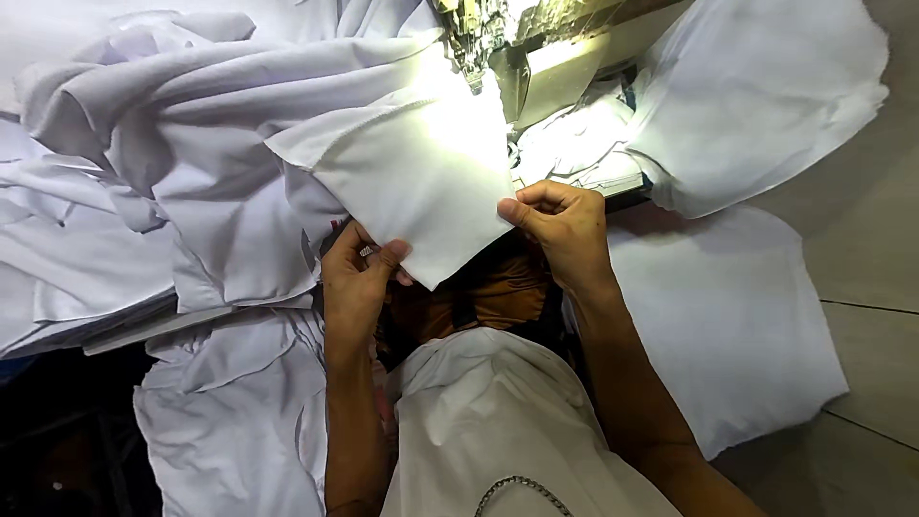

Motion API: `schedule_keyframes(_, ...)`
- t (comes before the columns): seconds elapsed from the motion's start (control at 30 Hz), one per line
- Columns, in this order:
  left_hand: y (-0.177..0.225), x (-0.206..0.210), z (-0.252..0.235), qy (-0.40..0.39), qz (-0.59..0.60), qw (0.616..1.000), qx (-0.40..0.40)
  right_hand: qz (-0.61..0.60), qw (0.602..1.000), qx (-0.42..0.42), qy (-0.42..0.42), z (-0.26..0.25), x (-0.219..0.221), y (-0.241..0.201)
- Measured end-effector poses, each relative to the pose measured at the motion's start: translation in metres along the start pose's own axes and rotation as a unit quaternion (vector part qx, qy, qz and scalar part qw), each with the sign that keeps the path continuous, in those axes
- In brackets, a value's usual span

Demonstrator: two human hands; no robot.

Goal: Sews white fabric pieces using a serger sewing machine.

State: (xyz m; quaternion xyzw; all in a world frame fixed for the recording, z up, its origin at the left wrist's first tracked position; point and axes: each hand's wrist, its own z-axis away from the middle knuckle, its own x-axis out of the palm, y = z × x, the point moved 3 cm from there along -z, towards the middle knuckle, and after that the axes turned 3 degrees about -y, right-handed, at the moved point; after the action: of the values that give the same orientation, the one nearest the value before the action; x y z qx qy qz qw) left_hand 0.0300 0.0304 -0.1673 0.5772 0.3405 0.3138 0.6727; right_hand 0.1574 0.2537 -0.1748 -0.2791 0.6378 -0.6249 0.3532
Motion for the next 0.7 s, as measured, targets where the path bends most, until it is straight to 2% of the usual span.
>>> schedule_keyframes(0.2, -0.001, -0.001, -0.004, 0.009, -0.016, 1.000, -0.009, 0.001, 1.000, -0.001, -0.001, 0.001, 0.002, 0.003)
schedule_keyframes(0.27, 0.000, -0.001, -0.004, 0.046, -0.088, 0.995, -0.004, 0.009, 1.000, -0.008, 0.014, 0.003, 0.003, 0.003)
schedule_keyframes(0.33, 0.006, 0.004, 0.002, 0.117, -0.222, 0.966, 0.067, 0.014, 0.999, -0.019, 0.022, 0.005, 0.003, 0.002)
schedule_keyframes(0.4, 0.016, 0.020, 0.013, 0.162, -0.346, 0.905, 0.187, 0.003, 0.999, -0.032, 0.030, 0.007, 0.003, 0.001)
schedule_keyframes(0.43, 0.021, 0.034, 0.019, 0.145, -0.374, 0.884, 0.239, -0.006, 0.999, -0.038, 0.031, 0.008, 0.002, -0.001)
schedule_keyframes(0.5, 0.025, 0.069, 0.022, 0.062, -0.410, 0.859, 0.300, -0.027, 0.998, -0.052, 0.024, 0.009, 0.000, -0.006)
schedule_keyframes(0.57, 0.024, 0.097, 0.003, 0.004, -0.448, 0.822, 0.351, -0.046, 0.995, -0.081, 0.020, 0.010, -0.002, -0.012)
schedule_keyframes(0.63, 0.024, 0.108, -0.025, -0.020, -0.488, 0.794, 0.364, -0.046, 0.993, -0.107, 0.031, 0.011, -0.002, -0.015)
schedule_keyframes(0.7, 0.026, 0.106, -0.044, -0.018, -0.522, 0.782, 0.341, -0.029, 0.992, -0.119, 0.042, 0.012, -0.002, -0.014)
